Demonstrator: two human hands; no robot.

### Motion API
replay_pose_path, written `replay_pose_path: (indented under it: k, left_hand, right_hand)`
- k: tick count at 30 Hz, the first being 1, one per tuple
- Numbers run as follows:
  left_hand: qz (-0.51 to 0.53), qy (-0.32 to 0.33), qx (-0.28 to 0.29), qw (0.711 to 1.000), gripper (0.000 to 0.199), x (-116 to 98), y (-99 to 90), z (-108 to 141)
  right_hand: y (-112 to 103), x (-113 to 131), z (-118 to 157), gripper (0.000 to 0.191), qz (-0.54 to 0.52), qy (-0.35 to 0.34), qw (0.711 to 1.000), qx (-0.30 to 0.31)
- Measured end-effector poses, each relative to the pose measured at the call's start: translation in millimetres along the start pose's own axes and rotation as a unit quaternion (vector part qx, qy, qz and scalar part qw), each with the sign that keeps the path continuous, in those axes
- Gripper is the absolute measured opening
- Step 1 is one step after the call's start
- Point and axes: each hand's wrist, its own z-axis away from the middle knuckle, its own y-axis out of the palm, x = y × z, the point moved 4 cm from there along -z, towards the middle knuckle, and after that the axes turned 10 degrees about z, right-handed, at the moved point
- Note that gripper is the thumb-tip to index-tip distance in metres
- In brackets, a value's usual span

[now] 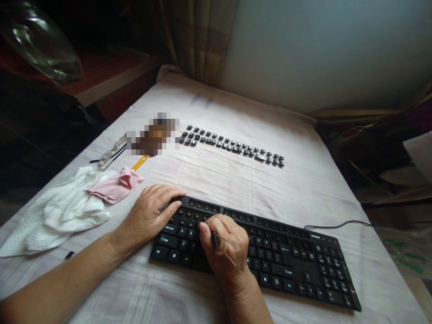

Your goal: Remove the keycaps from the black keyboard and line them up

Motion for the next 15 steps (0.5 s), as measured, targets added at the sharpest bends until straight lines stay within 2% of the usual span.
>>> replay_pose_path:
  k: [7, 13, 15]
  left_hand:
    - [-0.002, -0.014, 0.002, 1.000, 0.019, -1.8, -1.1, -0.8]
    - [-0.004, -0.015, 0.008, 1.000, 0.019, -1.3, -0.7, -0.9]
    - [-0.005, -0.012, 0.007, 1.000, 0.019, -1.2, -0.6, -0.6]
  right_hand:
    - [0.6, -2.2, 3.6, 0.025, -0.021, 0.021, 1.000, -0.009]
    - [-1.4, -5.1, 2.9, 0.029, -0.021, 0.078, 0.997, 0.016]
    - [-2.8, -8.2, 3.4, 0.033, -0.034, 0.116, 0.992, 0.019]
